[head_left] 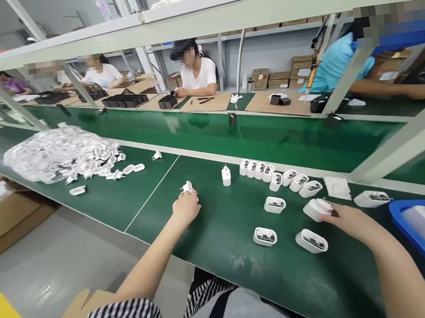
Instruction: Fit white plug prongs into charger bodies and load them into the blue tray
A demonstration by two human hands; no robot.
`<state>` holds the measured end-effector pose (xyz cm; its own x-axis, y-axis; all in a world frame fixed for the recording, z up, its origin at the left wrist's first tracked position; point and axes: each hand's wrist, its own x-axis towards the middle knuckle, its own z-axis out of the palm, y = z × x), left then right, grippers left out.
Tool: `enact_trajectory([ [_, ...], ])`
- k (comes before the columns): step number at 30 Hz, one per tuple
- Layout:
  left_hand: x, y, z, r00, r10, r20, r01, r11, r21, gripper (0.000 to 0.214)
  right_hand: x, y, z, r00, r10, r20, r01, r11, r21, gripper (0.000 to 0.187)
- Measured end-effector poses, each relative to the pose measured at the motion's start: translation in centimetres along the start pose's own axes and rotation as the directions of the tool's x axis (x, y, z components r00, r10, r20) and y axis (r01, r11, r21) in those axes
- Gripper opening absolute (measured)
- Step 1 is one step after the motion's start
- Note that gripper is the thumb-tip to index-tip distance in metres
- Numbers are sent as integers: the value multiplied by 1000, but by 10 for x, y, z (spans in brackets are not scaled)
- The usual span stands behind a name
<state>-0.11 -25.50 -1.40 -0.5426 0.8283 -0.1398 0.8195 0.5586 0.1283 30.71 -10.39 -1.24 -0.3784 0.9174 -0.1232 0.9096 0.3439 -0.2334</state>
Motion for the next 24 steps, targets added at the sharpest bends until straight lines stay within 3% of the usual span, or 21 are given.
enact_trajectory([
  [3, 5, -19, 31, 995, 6, -103, -18, 993, -116, 30, -17, 3, -7, 995, 78, -62, -79, 997, -16, 62],
  [6, 8, -21, 42, 980, 17, -197, -94, 916, -390, 19, -48, 5, -15, 972, 47, -229, -31, 997, 74, 60],
  [9, 4, -3, 29, 984, 69, -161, -159, 738, -656, 12, -79, -1, -14, 951, -78, -300, 130, 979, 158, 47],
  [11, -4, 25, 14, 975, 221, -34, -146, 517, -844, 15, -94, -13, -7, 924, -193, -331, 267, 943, 196, 40],
  [12, -9, 42, 7, 940, 337, 49, -92, 390, -916, 18, -99, -21, -2, 899, -252, -358, 339, 918, 206, 38],
  [14, -18, 79, -2, 798, 566, 208, 95, 222, -970, 23, -104, -36, 6, 828, -364, -427, 475, 860, 189, 37],
  [16, -22, 113, -5, 616, 714, 334, 246, 228, -942, 23, -104, -48, 12, 759, -454, -467, 561, 819, 116, 36],
  [18, -22, 140, -4, 474, 779, 411, 274, 313, -909, 19, -102, -54, 15, 744, -495, -449, 573, 819, 46, 36],
  [20, -17, 158, -1, 399, 802, 444, 233, 380, -895, 13, -99, -52, 15, 774, -475, -419, 533, 846, 25, 38],
  [24, -10, 179, 3, 365, 802, 472, 213, 421, -882, 8, -92, -36, 16, 819, -372, -437, 449, 890, 83, 42],
])
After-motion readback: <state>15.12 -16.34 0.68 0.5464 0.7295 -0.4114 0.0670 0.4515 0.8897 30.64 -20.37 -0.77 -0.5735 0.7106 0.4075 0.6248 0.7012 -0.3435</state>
